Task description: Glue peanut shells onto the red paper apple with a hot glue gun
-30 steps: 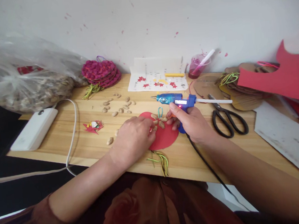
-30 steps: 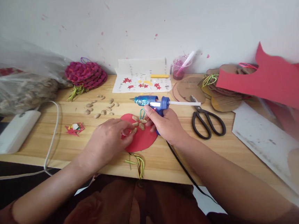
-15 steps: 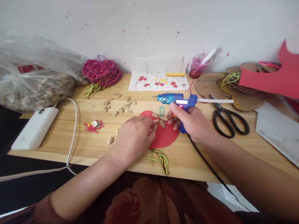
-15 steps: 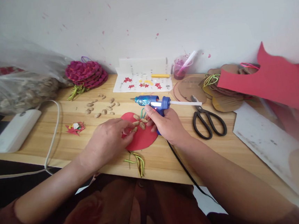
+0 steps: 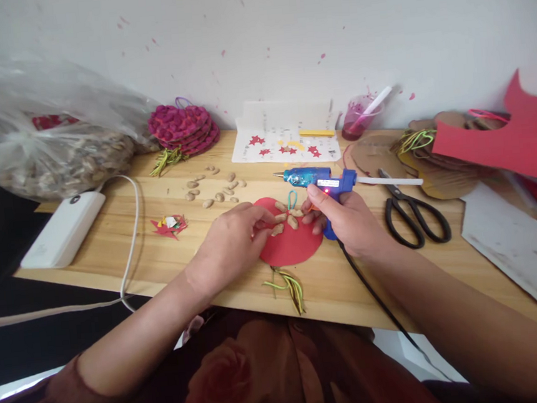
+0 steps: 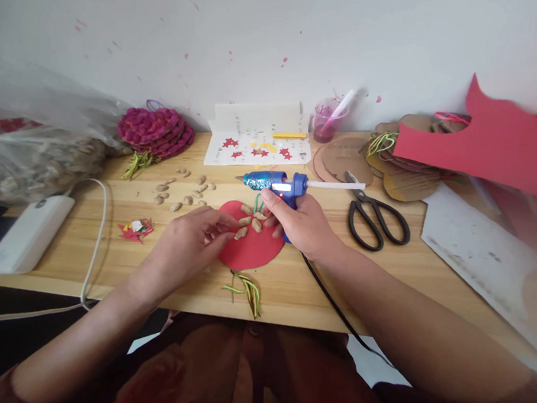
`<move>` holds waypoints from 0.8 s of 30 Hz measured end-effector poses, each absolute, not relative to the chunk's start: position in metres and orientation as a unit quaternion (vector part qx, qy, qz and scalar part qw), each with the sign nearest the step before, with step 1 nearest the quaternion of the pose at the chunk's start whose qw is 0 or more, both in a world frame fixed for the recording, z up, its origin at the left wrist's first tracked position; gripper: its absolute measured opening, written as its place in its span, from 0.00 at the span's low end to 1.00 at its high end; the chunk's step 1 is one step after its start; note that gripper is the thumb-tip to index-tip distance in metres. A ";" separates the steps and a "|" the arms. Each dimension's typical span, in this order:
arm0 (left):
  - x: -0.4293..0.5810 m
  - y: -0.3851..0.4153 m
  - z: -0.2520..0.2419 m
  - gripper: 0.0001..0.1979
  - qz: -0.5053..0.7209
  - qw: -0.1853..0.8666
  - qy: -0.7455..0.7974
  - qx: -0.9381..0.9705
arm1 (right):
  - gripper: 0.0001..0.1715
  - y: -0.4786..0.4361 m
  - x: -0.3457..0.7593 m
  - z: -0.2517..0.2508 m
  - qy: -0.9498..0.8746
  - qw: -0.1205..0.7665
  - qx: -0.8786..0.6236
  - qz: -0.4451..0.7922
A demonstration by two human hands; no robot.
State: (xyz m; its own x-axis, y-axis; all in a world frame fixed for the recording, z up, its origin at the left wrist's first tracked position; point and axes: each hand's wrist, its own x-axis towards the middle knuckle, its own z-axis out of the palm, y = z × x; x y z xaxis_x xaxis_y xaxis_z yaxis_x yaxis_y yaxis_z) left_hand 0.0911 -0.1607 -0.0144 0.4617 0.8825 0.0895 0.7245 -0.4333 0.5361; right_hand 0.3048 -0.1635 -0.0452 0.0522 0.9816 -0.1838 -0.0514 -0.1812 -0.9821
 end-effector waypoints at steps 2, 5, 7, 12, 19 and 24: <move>0.090 -0.160 -0.016 0.06 0.195 0.231 0.491 0.817 | 0.27 -0.164 0.305 -0.045 -0.423 0.479 -0.546 0.542; 0.091 -0.160 -0.019 0.05 0.202 0.232 0.495 0.812 | 0.26 -0.164 0.305 -0.046 -0.428 0.479 -0.542 0.541; 0.093 -0.161 -0.020 0.04 0.206 0.222 0.495 0.814 | 0.26 -0.164 0.305 -0.046 -0.433 0.477 -0.542 0.540; 0.095 -0.163 -0.020 0.04 0.204 0.199 0.489 0.824 | 0.26 -0.164 0.305 -0.045 -0.437 0.471 -0.548 0.536; 0.095 -0.163 -0.021 0.06 0.198 0.189 0.485 0.831 | 0.26 -0.163 0.306 -0.046 -0.436 0.471 -0.550 0.535; 0.096 -0.164 -0.020 0.07 0.195 0.176 0.479 0.838 | 0.26 -0.164 0.306 -0.047 -0.441 0.468 -0.549 0.534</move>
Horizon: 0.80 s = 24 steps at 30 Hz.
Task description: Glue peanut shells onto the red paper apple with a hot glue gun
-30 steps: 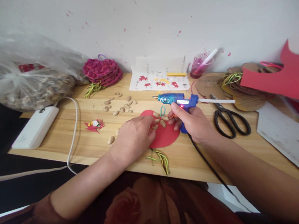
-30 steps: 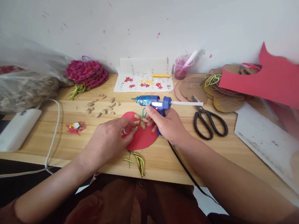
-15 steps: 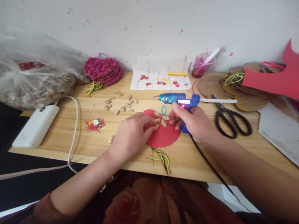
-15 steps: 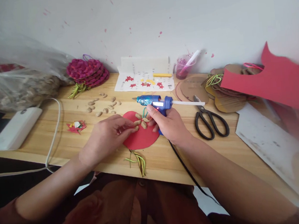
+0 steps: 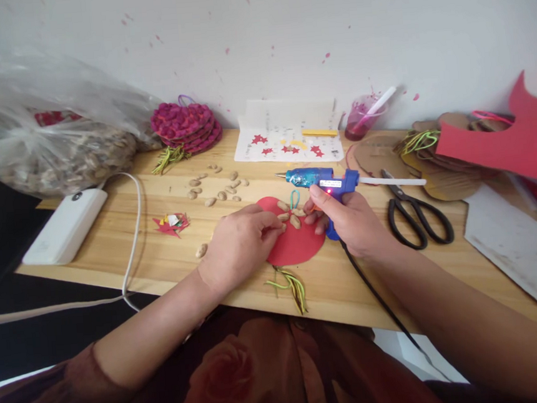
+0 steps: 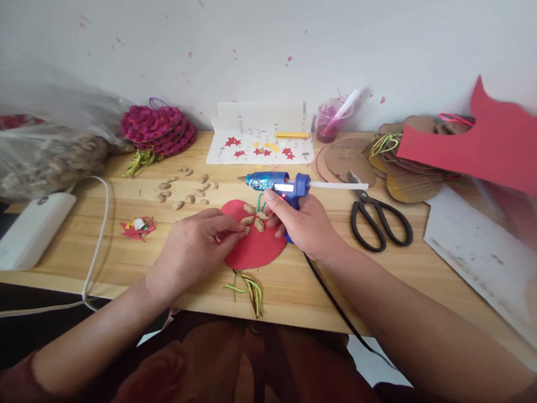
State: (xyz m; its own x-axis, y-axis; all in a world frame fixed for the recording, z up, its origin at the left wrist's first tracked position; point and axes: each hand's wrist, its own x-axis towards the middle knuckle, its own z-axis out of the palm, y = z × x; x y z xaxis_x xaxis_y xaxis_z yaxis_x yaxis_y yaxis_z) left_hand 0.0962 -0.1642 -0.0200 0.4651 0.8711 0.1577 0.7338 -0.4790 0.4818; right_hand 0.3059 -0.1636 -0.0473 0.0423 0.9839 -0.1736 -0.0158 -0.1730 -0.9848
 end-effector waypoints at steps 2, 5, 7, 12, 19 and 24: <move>0.097 -0.164 -0.019 0.08 0.187 0.172 0.477 0.841 | 0.26 -0.164 0.306 -0.047 -0.441 0.469 -0.549 0.533; 0.098 -0.165 -0.018 0.10 0.169 0.161 0.479 0.847 | 0.26 -0.164 0.306 -0.046 -0.442 0.471 -0.549 0.531; 0.099 -0.165 -0.017 0.11 0.159 0.151 0.479 0.850 | 0.26 -0.164 0.305 -0.045 -0.444 0.470 -0.550 0.528; 0.101 -0.167 -0.019 0.12 0.142 0.140 0.483 0.853 | 0.28 -0.164 0.303 -0.042 -0.445 0.469 -0.556 0.522; 0.091 -0.167 -0.020 0.10 0.180 0.213 0.470 0.838 | 0.29 -0.165 0.302 -0.040 -0.443 0.471 -0.553 0.525; 0.074 -0.177 -0.030 0.20 0.237 0.196 0.435 0.846 | 0.28 -0.165 0.303 -0.041 -0.436 0.477 -0.547 0.532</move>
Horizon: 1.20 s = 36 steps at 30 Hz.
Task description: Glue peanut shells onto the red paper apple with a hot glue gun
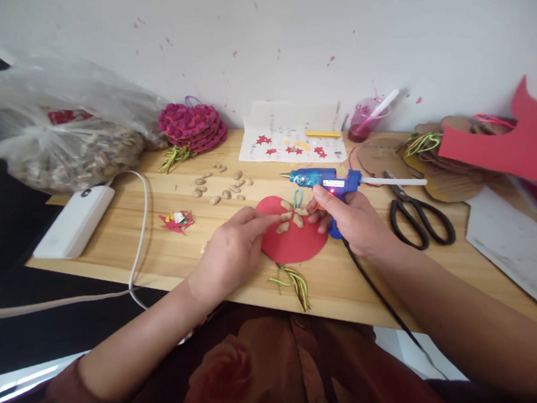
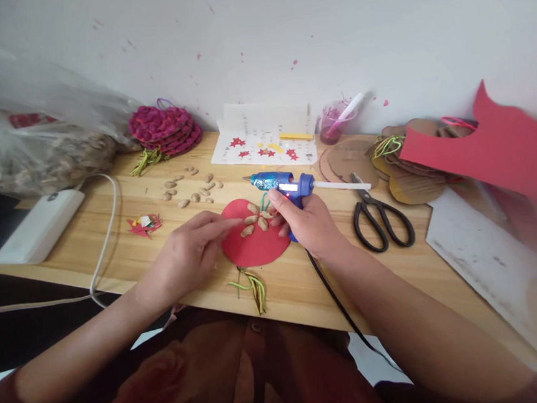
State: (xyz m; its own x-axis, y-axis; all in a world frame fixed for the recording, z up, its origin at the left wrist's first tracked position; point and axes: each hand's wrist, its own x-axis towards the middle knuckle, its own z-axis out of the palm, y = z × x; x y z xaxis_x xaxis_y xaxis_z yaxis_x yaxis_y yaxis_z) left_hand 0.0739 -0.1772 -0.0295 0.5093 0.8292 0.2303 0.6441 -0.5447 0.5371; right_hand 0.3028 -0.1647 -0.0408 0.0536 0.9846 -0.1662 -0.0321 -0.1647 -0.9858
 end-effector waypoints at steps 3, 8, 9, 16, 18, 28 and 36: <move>0.069 -0.184 -0.040 0.27 0.193 0.117 0.403 0.887 | 0.28 -0.164 0.302 -0.041 -0.436 0.481 -0.543 0.533; 0.071 -0.187 -0.046 0.28 0.149 0.036 0.360 0.920 | 0.28 -0.165 0.302 -0.041 -0.443 0.481 -0.543 0.528; 0.072 -0.186 -0.046 0.28 0.148 0.036 0.356 0.922 | 0.28 -0.165 0.302 -0.041 -0.443 0.480 -0.544 0.527; 0.076 -0.184 -0.046 0.26 0.114 0.045 0.360 0.925 | 0.28 -0.164 0.305 -0.042 -0.440 0.472 -0.553 0.527; 0.078 -0.186 -0.042 0.25 0.091 0.047 0.370 0.923 | 0.27 -0.164 0.305 -0.043 -0.440 0.471 -0.558 0.522; 0.084 -0.188 -0.038 0.22 0.061 0.053 0.397 0.914 | 0.27 -0.166 0.300 -0.034 -0.420 0.489 -0.560 0.521; 0.036 -0.173 -0.019 0.24 0.276 0.113 0.407 0.863 | 0.26 -0.165 0.301 -0.036 -0.419 0.492 -0.551 0.528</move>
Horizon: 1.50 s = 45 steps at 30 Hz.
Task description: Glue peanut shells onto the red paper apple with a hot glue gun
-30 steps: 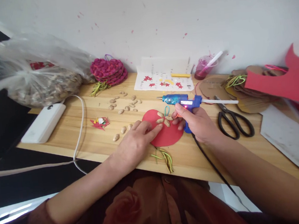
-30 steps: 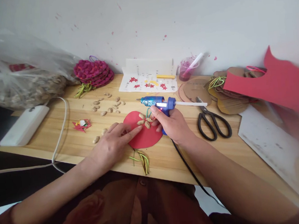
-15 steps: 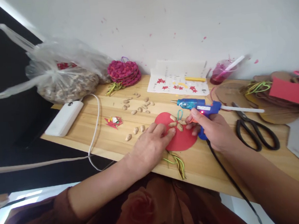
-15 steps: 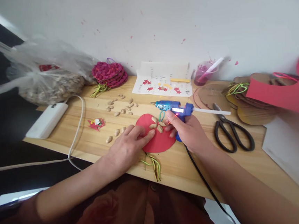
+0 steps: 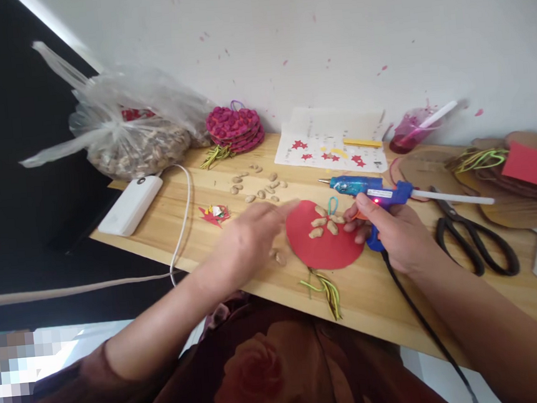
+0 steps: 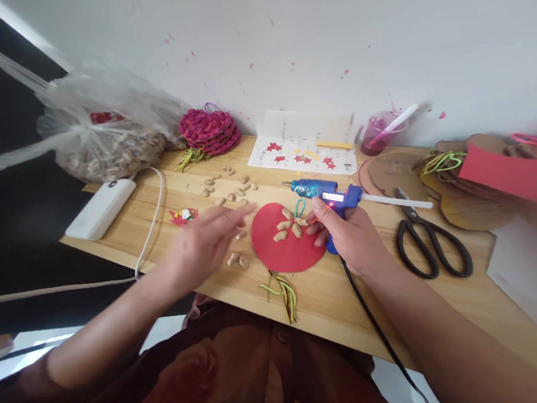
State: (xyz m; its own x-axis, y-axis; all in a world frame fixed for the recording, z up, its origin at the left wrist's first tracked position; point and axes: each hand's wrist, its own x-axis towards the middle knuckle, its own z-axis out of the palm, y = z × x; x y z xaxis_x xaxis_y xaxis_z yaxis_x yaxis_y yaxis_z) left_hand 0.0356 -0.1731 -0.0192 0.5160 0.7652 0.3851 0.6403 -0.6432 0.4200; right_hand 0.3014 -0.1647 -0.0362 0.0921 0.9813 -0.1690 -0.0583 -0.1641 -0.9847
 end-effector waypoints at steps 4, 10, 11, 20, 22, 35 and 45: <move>0.002 -0.154 -0.011 0.08 0.253 0.063 0.387 0.885 | 0.27 -0.164 0.302 -0.036 -0.416 0.494 -0.549 0.531; -0.001 -0.145 -0.018 0.10 0.174 0.077 0.331 0.924 | 0.28 -0.163 0.302 -0.038 -0.423 0.492 -0.546 0.529; 0.001 -0.145 -0.019 0.10 0.165 0.080 0.327 0.927 | 0.28 -0.163 0.302 -0.038 -0.423 0.492 -0.546 0.531; 0.000 -0.136 -0.022 0.09 0.139 0.077 0.377 0.913 | 0.28 -0.163 0.304 -0.040 -0.421 0.491 -0.547 0.531; -0.003 -0.134 -0.023 0.09 0.140 0.078 0.376 0.913 | 0.27 -0.163 0.304 -0.040 -0.421 0.493 -0.548 0.529; 0.002 -0.136 -0.019 0.10 0.110 0.082 0.397 0.908 | 0.27 -0.162 0.305 -0.040 -0.431 0.498 -0.547 0.517; 0.015 -0.134 -0.011 0.10 0.036 0.050 0.422 0.904 | 0.24 -0.166 0.303 -0.026 -0.433 0.533 -0.521 0.507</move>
State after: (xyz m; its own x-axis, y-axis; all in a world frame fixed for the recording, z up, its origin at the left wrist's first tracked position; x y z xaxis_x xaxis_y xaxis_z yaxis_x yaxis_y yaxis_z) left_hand 0.0155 -0.1343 -0.0112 0.6406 0.7676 0.0220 0.7604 -0.6380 0.1212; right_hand 0.3031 -0.1659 -0.0257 0.1099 0.9917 -0.0670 -0.0890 -0.0573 -0.9944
